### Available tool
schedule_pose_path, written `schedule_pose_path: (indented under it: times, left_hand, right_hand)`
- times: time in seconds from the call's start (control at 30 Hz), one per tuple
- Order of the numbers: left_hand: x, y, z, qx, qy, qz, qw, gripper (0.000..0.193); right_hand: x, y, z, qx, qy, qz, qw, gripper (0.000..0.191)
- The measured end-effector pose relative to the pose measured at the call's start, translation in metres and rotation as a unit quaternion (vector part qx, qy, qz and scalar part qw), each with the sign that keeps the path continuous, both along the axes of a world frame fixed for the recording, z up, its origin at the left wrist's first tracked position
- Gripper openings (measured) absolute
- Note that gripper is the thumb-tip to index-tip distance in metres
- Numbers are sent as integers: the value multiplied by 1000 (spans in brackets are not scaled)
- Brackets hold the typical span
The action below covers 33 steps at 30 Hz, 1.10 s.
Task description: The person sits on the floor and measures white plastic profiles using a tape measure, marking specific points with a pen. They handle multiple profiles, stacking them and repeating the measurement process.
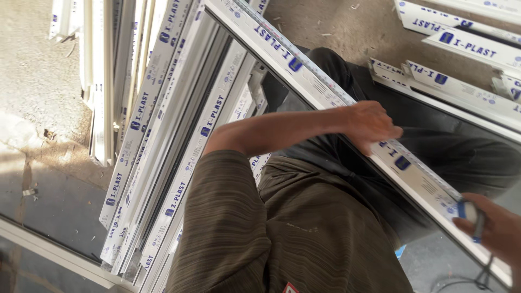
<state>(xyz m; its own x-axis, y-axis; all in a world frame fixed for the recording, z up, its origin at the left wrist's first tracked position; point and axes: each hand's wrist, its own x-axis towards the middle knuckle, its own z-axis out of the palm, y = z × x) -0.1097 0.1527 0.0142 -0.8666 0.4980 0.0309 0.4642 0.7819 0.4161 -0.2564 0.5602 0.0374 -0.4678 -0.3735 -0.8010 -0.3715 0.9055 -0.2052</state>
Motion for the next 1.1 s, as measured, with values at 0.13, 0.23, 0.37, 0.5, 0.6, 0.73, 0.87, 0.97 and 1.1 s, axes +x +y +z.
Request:
schedule_pose_path:
  times: [0.13,0.23,0.37,0.5,0.6,0.73,0.87,0.97,1.1]
  left_hand:
    - [34,-55,-13,-14,-13,4,1000,62]
    - [62,-94,-14,-62,-62,15,996,63]
    - [89,-129,-3,-97,-69,35,992,63]
    - [92,-133,7,-115,-103,44,987,63]
    - [90,-130,10,-91,-69,39,993,69]
    - [88,-126,19,-103,-108,38,988,78]
    - [79,-108,44,-118,-128,64,983,83]
    - [63,-69,61,-153,-176,86,969,87]
    - [42,-3,65,-98,-120,63,986,90]
  right_hand:
    - [29,-41,13,14,165,170,971,72]
    - [46,-68,20,-22,158,189,969,73]
    - [54,-85,24,18,155,147,977,72]
    - [54,-80,31,65,127,123,982,70]
    - [55,-70,42,33,133,115,984,71]
    - [56,-48,66,-60,151,92,982,71]
    - [53,-20,89,-69,162,106,979,67]
    - [49,2,102,-21,159,117,980,67]
    - [51,16,100,-32,123,81,989,59]
